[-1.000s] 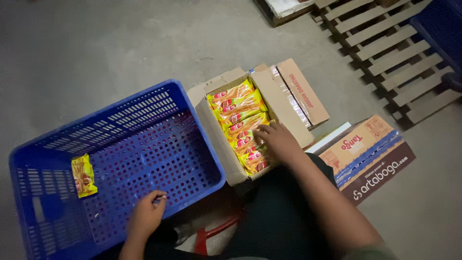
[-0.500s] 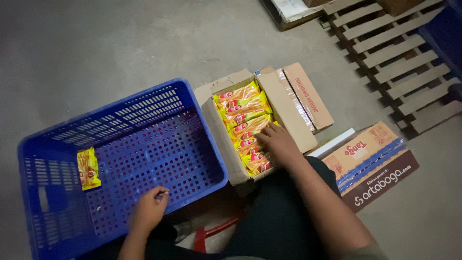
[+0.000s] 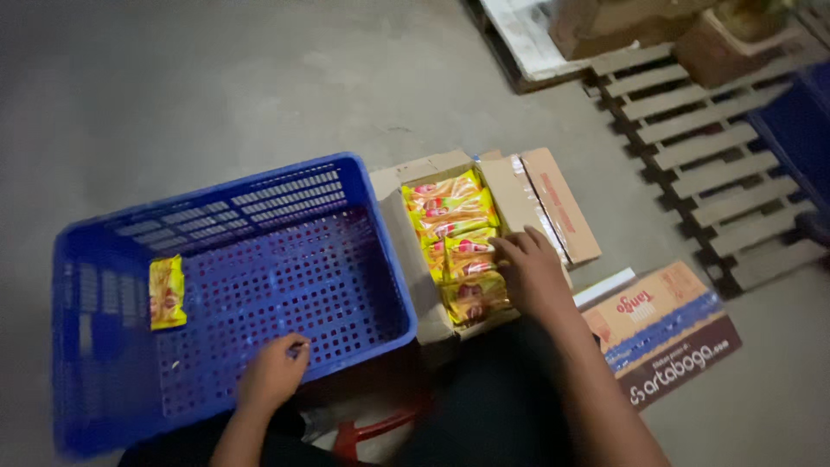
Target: The person opens a cardboard box and transfers yellow snack packets into a blue plastic basket. They place the packets one by one, arranging them in rows inside the basket.
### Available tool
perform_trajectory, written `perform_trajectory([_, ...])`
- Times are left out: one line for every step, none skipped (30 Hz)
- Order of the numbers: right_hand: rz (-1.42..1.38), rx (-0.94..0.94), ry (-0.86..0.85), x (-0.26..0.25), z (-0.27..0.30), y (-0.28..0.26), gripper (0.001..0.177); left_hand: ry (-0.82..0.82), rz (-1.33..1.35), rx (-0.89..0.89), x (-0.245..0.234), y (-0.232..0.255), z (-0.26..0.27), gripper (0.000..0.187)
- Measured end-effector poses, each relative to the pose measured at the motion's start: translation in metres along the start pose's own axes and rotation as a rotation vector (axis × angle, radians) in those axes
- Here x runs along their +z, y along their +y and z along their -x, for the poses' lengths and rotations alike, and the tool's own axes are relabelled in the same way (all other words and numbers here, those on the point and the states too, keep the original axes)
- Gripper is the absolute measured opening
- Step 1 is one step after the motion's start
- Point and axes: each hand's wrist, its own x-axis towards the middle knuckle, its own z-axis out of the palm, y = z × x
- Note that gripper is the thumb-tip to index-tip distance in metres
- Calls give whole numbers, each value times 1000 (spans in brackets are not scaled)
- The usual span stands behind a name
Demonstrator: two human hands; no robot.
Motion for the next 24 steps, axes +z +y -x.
perform_trajectory([-27, 31, -42, -5, -3, -9, 40, 38, 4, 59, 5, -9, -4, 26])
perform_trajectory([-34, 2, -46, -6, -1, -18, 40, 51, 24, 40, 19, -18, -14, 26])
perform_trajectory([6, -8, -100, -5, -1, -29, 44, 160, 93, 305, 30, -32, -23, 24])
perform_trajectory([48, -19, -153, -4, -2, -42, 50, 283, 157, 569, 41, -47, -31, 22])
perform_trajectory([22, -65, -155, -6, -2, -56, 50, 314, 164, 526, 44, -37, -22, 22])
perform_trajectory([4, -103, -212, -7, -3, -70, 52, 343, 214, 637, 46, -28, -16, 27])
perform_trajectory([-15, -139, -274, -8, 0, -83, 55, 368, 259, 746, 49, -20, -9, 34])
perform_trajectory([-40, -184, -283, -1, -2, -94, 55, 396, 263, 701, 39, -10, 6, 34])
perform_trajectory([-21, -206, -318, 6, -2, -104, 58, 417, 220, 830, 28, 2, 20, 47])
perform_trajectory([0, -230, -352, 11, -2, -114, 61, 435, 171, 960, 17, 14, 33, 60])
perform_trajectory([-13, -262, -358, 11, -6, -129, 61, 453, 175, 928, 11, 16, 45, 60])
perform_trajectory([-25, -275, -379, 10, -10, -143, 62, 431, 110, 932, 5, 20, 56, 72])
perform_trajectory([-28, -281, -401, 6, -12, -154, 64, 401, 50, 942, 1, 27, 65, 84])
perform_trajectory([-33, -305, -409, 8, -14, -161, 64, 413, 58, 920, 2, 25, 70, 84])
perform_trajectory([-49, -348, -428, 10, -17, -167, 62, 447, 9, 944, 2, 25, 75, 88])
perform_trajectory([-64, -391, -447, 11, -19, -172, 60, 481, -41, 966, 3, 26, 79, 92])
perform_trajectory([-68, -406, -449, 18, -19, -172, 60, 489, -38, 952, 8, 24, 76, 92])
perform_trajectory([-54, -402, -447, 25, -18, -173, 70, 527, -77, 954, 13, 22, 73, 91])
perform_trajectory([-39, -398, -444, 32, -18, -173, 81, 565, -117, 955, 18, 19, 69, 90])
perform_trajectory([-42, -415, -445, 31, -19, -179, 81, 575, -115, 940, 17, 14, 71, 90])
perform_trajectory([-59, -420, -447, 29, -21, -185, 74, 631, -145, 954, 15, 11, 73, 81])
perform_trajectory([-75, -425, -450, 26, -22, -190, 70, 686, -176, 967, 13, 8, 75, 73])
perform_trajectory([-76, -436, -451, 29, -22, -192, 70, 693, -173, 957, 16, 2, 72, 73])
perform_trajectory([-85, -434, -470, 32, -22, -194, 69, 674, -157, 943, 19, -3, 69, 71])
